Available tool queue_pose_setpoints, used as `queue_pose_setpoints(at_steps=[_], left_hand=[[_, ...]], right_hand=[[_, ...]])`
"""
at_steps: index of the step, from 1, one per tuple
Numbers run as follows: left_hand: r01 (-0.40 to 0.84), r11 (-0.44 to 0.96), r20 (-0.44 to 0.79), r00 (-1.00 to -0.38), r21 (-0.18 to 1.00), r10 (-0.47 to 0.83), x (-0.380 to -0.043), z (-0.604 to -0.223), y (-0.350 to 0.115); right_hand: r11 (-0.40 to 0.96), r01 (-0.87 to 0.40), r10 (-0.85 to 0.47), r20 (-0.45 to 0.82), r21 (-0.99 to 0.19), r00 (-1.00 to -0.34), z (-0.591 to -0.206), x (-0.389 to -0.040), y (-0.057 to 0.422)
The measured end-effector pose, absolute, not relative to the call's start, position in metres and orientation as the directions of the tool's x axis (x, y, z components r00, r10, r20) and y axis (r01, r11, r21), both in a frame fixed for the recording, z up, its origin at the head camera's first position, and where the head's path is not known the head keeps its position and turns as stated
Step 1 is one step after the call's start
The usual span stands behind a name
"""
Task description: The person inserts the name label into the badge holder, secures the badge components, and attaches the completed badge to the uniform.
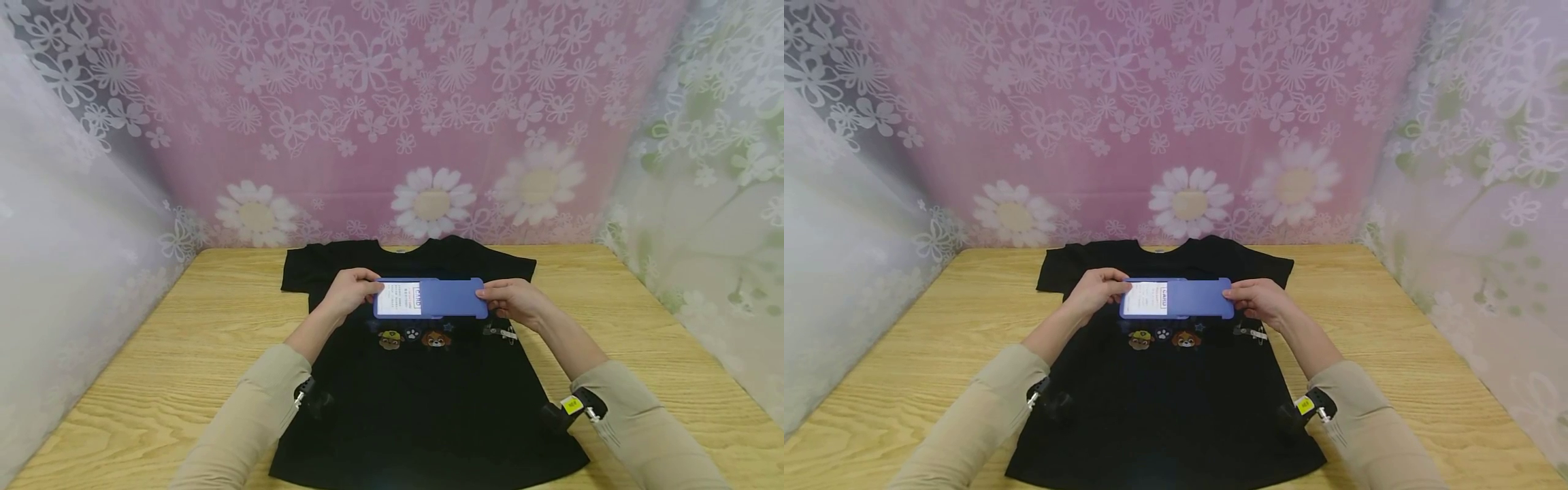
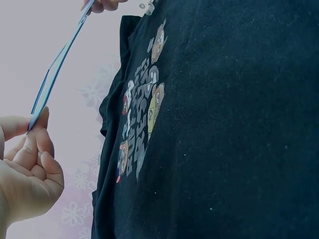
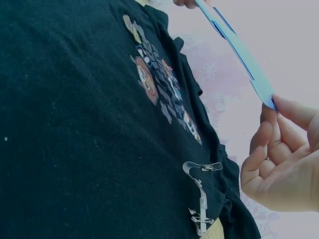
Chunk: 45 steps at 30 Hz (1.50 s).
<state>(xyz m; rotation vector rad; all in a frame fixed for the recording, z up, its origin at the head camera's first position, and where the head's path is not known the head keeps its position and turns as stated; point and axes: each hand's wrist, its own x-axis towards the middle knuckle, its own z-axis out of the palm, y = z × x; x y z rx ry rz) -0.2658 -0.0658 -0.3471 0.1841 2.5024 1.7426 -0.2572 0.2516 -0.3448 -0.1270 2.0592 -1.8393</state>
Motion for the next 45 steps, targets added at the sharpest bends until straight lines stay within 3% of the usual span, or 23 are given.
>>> queue_pose_setpoints(at_steps=[45], left_hand=[[0.039, 0.361, 0.010, -0.997, 0.932, 0.080, -0.267, -0.342, -0.062]], right_hand=[[0.094, 0.214, -0.299, -0.233, -0.972, -0.925, -0.340, -0.249, 0.241]])
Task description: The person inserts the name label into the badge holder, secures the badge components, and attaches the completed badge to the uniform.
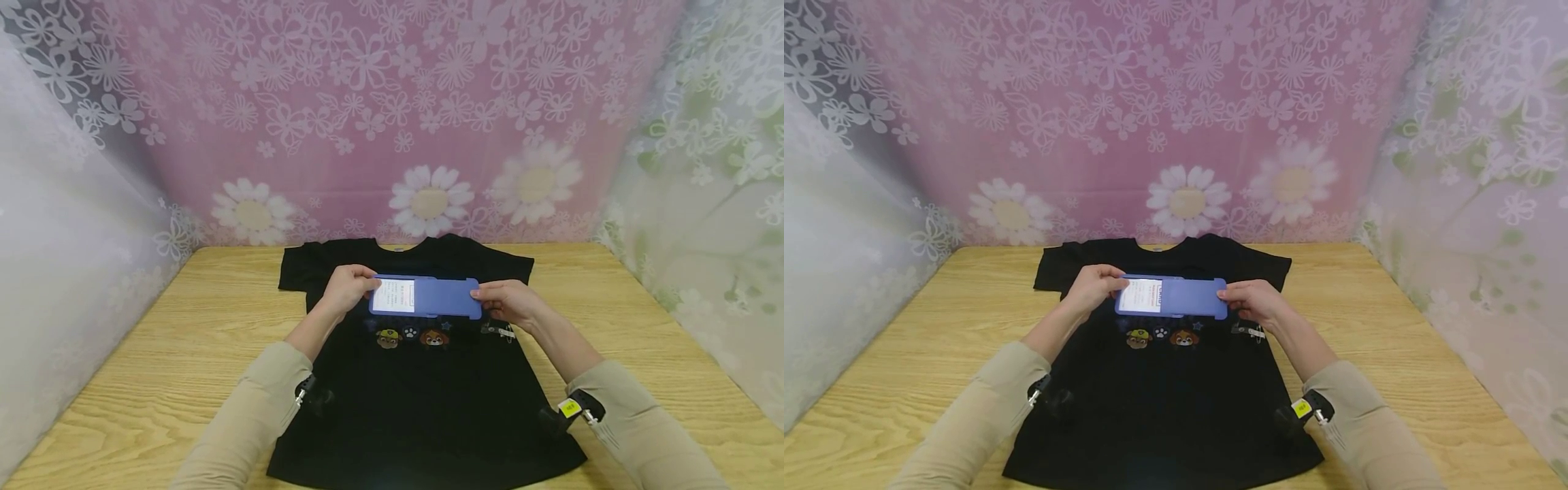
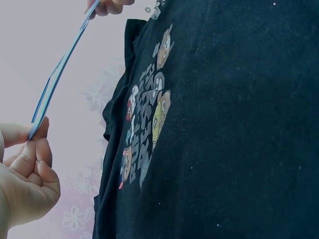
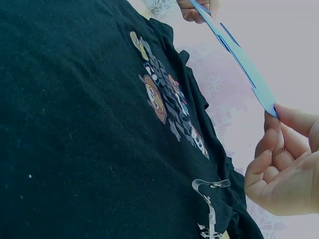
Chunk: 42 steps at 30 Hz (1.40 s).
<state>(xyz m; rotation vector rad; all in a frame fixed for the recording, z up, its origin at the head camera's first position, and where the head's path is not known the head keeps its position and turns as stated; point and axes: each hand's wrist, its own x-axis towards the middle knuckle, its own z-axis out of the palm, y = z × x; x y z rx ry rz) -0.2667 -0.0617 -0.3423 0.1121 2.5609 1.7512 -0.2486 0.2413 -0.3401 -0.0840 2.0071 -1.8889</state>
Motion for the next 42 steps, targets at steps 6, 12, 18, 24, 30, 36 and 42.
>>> queue_pose_setpoints(at_steps=[6, 12, 18, 24, 30, 36, 42], left_hand=[[0.039, 0.354, 0.011, -0.997, 0.934, 0.080, -0.267, -0.344, -0.062], [0.058, 0.339, 0.023, -0.994, 0.939, 0.106, -0.267, -0.345, -0.062], [0.055, 0.330, 0.020, -0.994, 0.942, 0.109, -0.266, -0.344, -0.061], [0.068, 0.324, 0.034, -0.993, 0.944, 0.111, -0.268, -0.346, -0.059], [0.066, 0.327, 0.031, -0.993, 0.943, 0.111, -0.269, -0.347, -0.059], [0.081, 0.333, 0.043, -0.992, 0.939, 0.118, -0.270, -0.346, -0.058], [0.079, 0.331, 0.043, -0.993, 0.940, 0.112, -0.270, -0.347, -0.057]], right_hand=[[0.107, 0.209, -0.299, -0.232, -0.972, -0.926, -0.340, -0.249, 0.238], [0.128, 0.210, -0.305, -0.240, -0.969, -0.922, -0.340, -0.250, 0.233], [0.138, 0.214, -0.299, -0.247, -0.967, -0.922, -0.339, -0.250, 0.231], [0.147, 0.209, -0.295, -0.245, -0.967, -0.924, -0.339, -0.251, 0.225], [0.149, 0.208, -0.286, -0.244, -0.967, -0.927, -0.341, -0.253, 0.220], [0.155, 0.205, -0.282, -0.242, -0.966, -0.928, -0.343, -0.255, 0.215], [0.154, 0.211, -0.276, -0.247, -0.965, -0.929, -0.343, -0.257, 0.212]])
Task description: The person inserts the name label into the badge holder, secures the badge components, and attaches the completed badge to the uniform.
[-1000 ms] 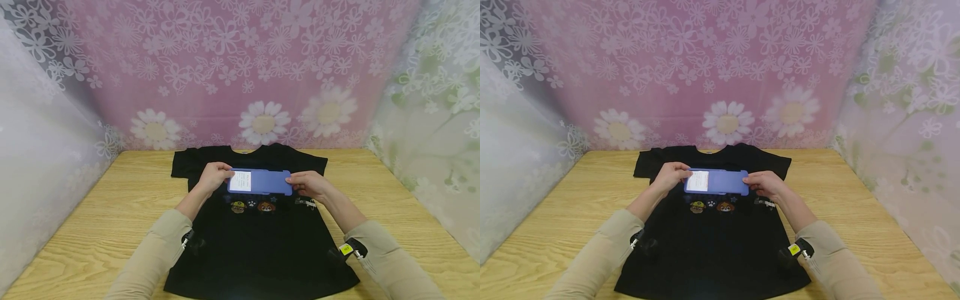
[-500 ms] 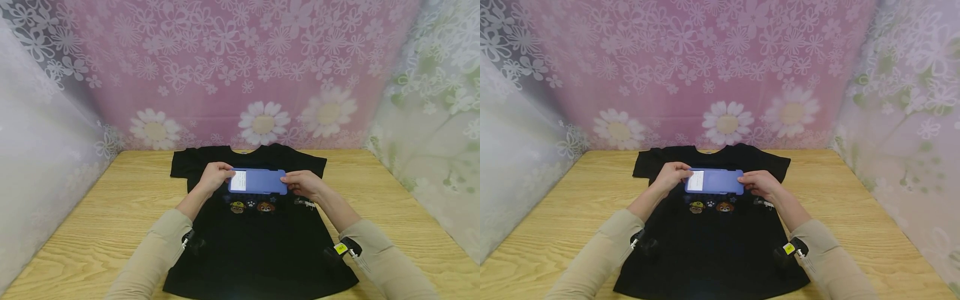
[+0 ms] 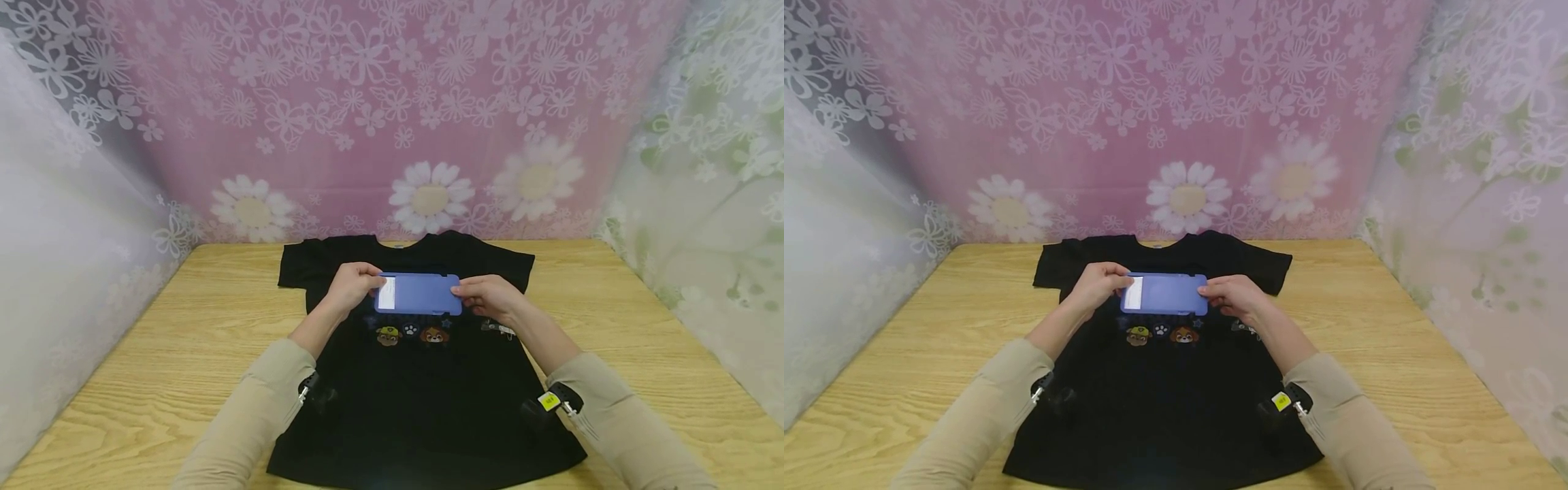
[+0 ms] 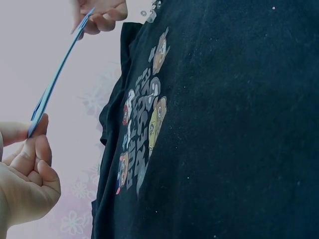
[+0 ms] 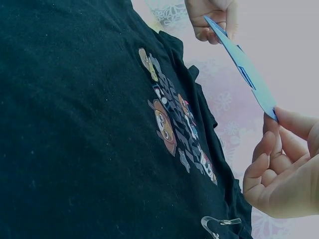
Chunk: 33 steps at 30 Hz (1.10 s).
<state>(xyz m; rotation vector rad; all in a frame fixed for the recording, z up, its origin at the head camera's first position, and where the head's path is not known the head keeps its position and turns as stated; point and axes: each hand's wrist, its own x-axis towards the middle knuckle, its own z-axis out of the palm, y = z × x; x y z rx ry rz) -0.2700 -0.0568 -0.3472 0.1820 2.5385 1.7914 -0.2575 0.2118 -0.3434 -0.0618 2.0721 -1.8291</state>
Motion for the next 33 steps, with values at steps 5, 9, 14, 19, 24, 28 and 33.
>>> queue_pose_setpoints(at_steps=[5, 9, 14, 19, 24, 28, 33], left_hand=[[0.076, 0.325, 0.043, -0.993, 0.943, 0.106, -0.269, -0.347, -0.055], [0.076, 0.331, 0.044, -0.994, 0.941, 0.102, -0.268, -0.347, -0.054], [0.077, 0.331, 0.047, -0.994, 0.940, 0.097, -0.268, -0.349, -0.054], [0.075, 0.316, 0.044, -0.994, 0.946, 0.104, -0.268, -0.350, -0.054], [0.073, 0.314, 0.042, -0.994, 0.947, 0.105, -0.268, -0.350, -0.054], [0.078, 0.306, 0.047, -0.993, 0.949, 0.108, -0.267, -0.349, -0.055], [0.069, 0.275, 0.036, -0.992, 0.959, 0.122, -0.267, -0.349, -0.056]], right_hand=[[0.158, 0.211, -0.268, -0.248, -0.964, -0.931, -0.344, -0.257, 0.209], [0.169, 0.214, -0.251, -0.252, -0.962, -0.935, -0.344, -0.257, 0.206], [0.174, 0.211, -0.241, -0.249, -0.962, -0.938, -0.345, -0.258, 0.203], [0.168, 0.214, -0.241, -0.251, -0.962, -0.938, -0.345, -0.258, 0.201], [0.176, 0.201, -0.248, -0.241, -0.964, -0.938, -0.346, -0.259, 0.201], [0.180, 0.197, -0.254, -0.239, -0.964, -0.937, -0.344, -0.259, 0.202], [0.166, 0.202, -0.272, -0.241, -0.965, -0.932, -0.340, -0.259, 0.204]])
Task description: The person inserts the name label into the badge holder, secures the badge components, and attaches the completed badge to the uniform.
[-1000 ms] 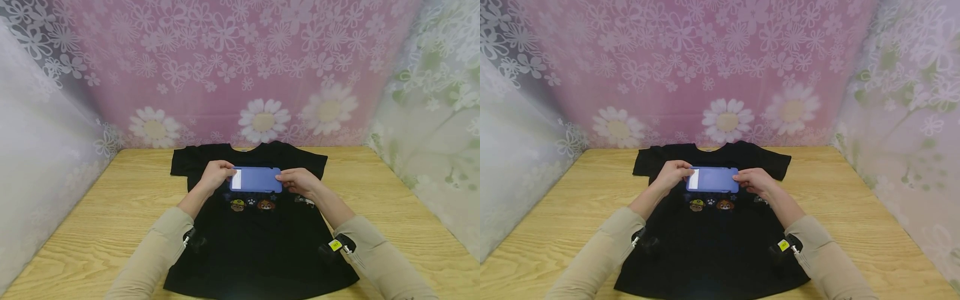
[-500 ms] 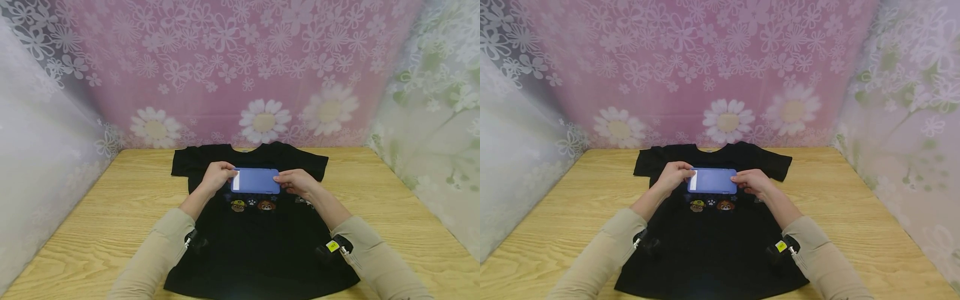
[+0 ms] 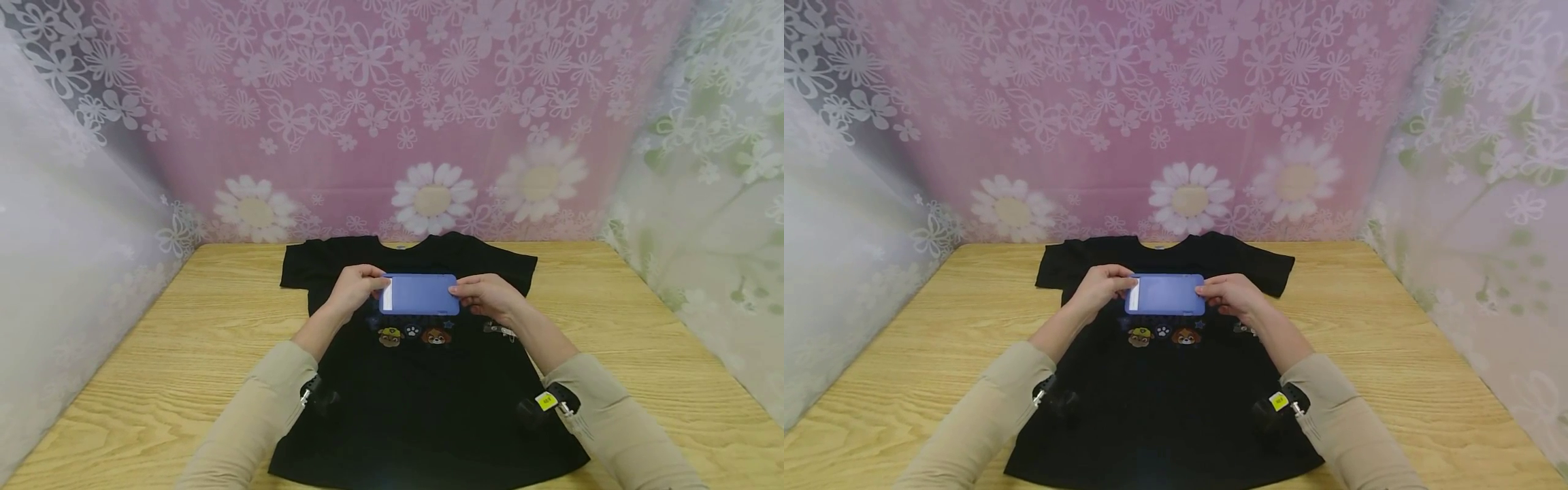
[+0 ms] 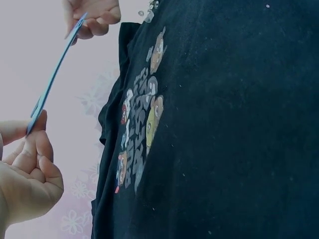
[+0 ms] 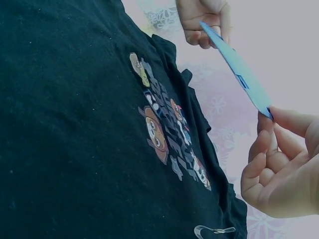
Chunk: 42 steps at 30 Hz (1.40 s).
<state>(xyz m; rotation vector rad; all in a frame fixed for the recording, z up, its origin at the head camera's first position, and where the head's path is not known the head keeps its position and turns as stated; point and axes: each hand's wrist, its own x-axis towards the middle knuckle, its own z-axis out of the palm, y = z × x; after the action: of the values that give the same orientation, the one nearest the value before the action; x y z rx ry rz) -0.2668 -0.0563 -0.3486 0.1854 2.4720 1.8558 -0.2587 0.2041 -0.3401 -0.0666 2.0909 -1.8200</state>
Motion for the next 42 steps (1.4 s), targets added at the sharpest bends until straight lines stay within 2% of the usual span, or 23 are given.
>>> queue_pose_setpoints(at_steps=[11, 24, 42], left_hand=[[0.052, 0.279, 0.003, -0.985, 0.959, 0.175, -0.266, -0.350, -0.063], [0.052, 0.289, 0.017, -0.992, 0.956, 0.123, -0.264, -0.344, -0.066], [0.053, 0.285, 0.015, -0.991, 0.957, 0.134, -0.265, -0.346, -0.067]], right_hand=[[0.094, 0.199, -0.304, -0.218, -0.976, -0.927, -0.337, -0.258, 0.210], [0.197, 0.164, -0.364, -0.227, -0.967, -0.903, -0.337, -0.257, 0.211], [0.182, 0.142, -0.246, -0.185, -0.973, -0.951, -0.334, -0.257, 0.203]])
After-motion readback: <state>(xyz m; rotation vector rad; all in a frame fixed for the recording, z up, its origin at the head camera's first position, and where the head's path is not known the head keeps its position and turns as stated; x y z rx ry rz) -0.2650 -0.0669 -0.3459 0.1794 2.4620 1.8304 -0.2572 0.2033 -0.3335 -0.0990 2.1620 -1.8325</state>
